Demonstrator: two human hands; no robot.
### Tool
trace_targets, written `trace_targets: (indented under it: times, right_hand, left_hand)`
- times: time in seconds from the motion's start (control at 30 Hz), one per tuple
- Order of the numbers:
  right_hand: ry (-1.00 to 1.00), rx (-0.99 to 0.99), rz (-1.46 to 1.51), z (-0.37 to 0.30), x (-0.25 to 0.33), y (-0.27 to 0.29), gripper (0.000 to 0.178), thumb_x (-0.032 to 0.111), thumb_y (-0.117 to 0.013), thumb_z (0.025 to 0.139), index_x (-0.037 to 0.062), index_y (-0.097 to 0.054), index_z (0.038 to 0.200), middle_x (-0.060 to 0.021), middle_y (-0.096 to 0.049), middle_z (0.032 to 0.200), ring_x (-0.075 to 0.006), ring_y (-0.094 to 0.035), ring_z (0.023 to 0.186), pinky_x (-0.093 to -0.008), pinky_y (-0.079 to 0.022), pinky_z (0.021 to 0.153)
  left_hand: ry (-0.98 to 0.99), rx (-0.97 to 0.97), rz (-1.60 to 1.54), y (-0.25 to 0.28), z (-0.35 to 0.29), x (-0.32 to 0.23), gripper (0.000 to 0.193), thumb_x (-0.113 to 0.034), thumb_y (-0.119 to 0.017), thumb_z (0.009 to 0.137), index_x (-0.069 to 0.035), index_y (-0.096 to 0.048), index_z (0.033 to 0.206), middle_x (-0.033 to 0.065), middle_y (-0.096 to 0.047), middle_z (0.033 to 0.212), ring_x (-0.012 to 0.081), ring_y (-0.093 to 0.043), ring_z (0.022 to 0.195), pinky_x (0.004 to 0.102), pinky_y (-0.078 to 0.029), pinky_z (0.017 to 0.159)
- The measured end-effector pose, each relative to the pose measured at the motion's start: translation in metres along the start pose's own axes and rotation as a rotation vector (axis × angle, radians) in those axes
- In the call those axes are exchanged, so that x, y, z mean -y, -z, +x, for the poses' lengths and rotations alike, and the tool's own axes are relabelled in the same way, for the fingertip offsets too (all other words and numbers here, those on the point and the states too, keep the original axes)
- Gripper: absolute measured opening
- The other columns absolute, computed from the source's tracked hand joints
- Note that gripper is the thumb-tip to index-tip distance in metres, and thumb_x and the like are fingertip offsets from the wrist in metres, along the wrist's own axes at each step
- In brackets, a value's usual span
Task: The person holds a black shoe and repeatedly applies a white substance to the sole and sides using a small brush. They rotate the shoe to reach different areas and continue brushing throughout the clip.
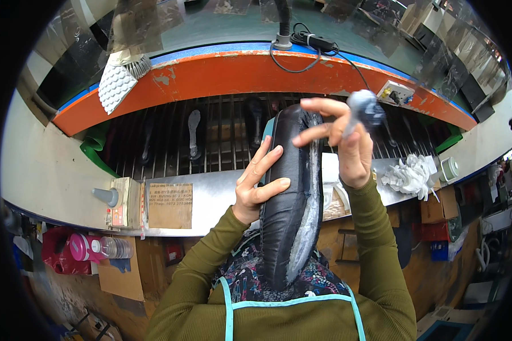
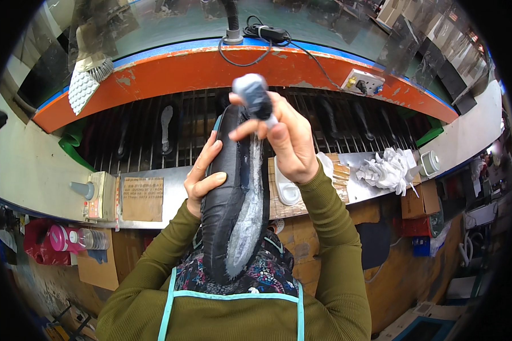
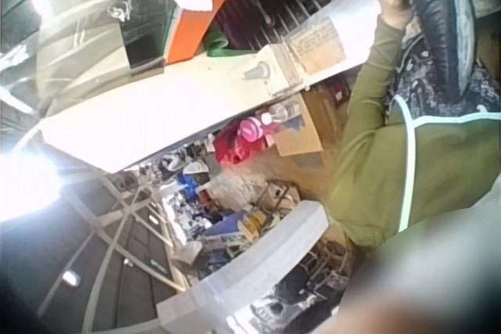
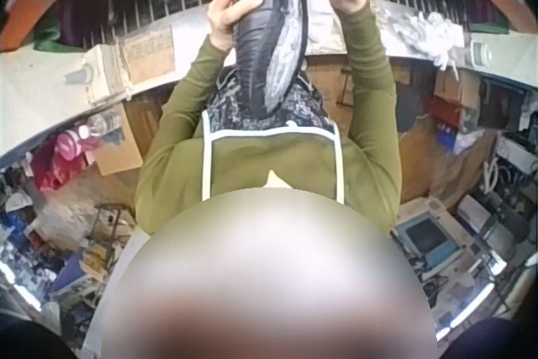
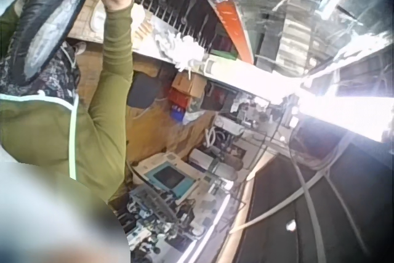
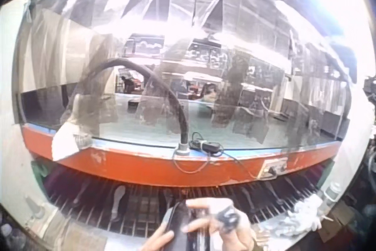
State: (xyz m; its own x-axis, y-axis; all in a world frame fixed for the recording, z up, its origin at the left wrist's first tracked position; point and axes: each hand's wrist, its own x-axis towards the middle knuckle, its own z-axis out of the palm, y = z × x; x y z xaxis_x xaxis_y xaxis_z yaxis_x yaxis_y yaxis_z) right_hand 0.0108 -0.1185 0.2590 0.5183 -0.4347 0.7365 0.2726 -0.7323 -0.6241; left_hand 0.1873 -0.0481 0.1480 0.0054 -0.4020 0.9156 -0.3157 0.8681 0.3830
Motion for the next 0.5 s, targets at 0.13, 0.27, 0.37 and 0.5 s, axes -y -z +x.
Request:
trace_targets:
  times: [0.13,0.27,0.37,0.5]
  right_hand:
    - [0.02,-0.127,0.323,-0.005,-0.005,-0.001,0.04,0.042,-0.03,0.103,0.0112,-0.043,0.082,-0.0258,-0.051,0.124,-0.0269,-0.064,0.094,-0.0405,-0.039,0.096]
    - [-0.115,-0.187,0.03,-0.02,-0.001,-0.009,0.042,0.041,-0.027,0.104,0.0069,-0.045,0.087,-0.0279,-0.035,0.144,-0.0396,-0.048,0.127,-0.0507,-0.017,0.114]
    - [-0.22,-0.155,0.209,-0.038,0.012,-0.015,0.039,0.036,-0.032,0.104,0.0023,-0.048,0.093,-0.0297,-0.029,0.149,-0.0424,-0.046,0.129,-0.0489,-0.019,0.112]
    - [-0.202,-0.198,-0.16,-0.049,0.034,0.0,0.024,0.025,-0.054,0.096,0.0029,-0.06,0.1,-0.015,-0.056,0.115,-0.0247,-0.057,0.104,-0.0376,-0.037,0.093]
  left_hand:
    - [-0.006,-0.041,0.004,-0.003,-0.005,0.003,0.044,-0.011,-0.077,0.072,-0.022,-0.06,0.111,0.018,-0.051,0.138,0.0466,-0.043,0.13,0.0515,-0.042,0.105]
    - [-0.04,-0.072,0.009,-0.005,-0.008,0.013,0.045,-0.012,-0.077,0.073,-0.021,-0.058,0.112,0.0187,-0.049,0.138,0.0463,-0.042,0.131,0.0514,-0.041,0.106]
    - [-0.045,-0.133,0.019,-0.008,-0.013,0.019,0.044,-0.013,-0.077,0.074,-0.021,-0.057,0.112,0.0188,-0.046,0.141,0.0463,-0.04,0.132,0.0507,-0.041,0.106]
    - [-0.024,-0.156,0.029,-0.006,-0.017,0.026,0.042,-0.012,-0.075,0.076,-0.025,-0.057,0.112,0.0179,-0.044,0.142,0.0475,-0.036,0.134,0.0521,-0.039,0.108]
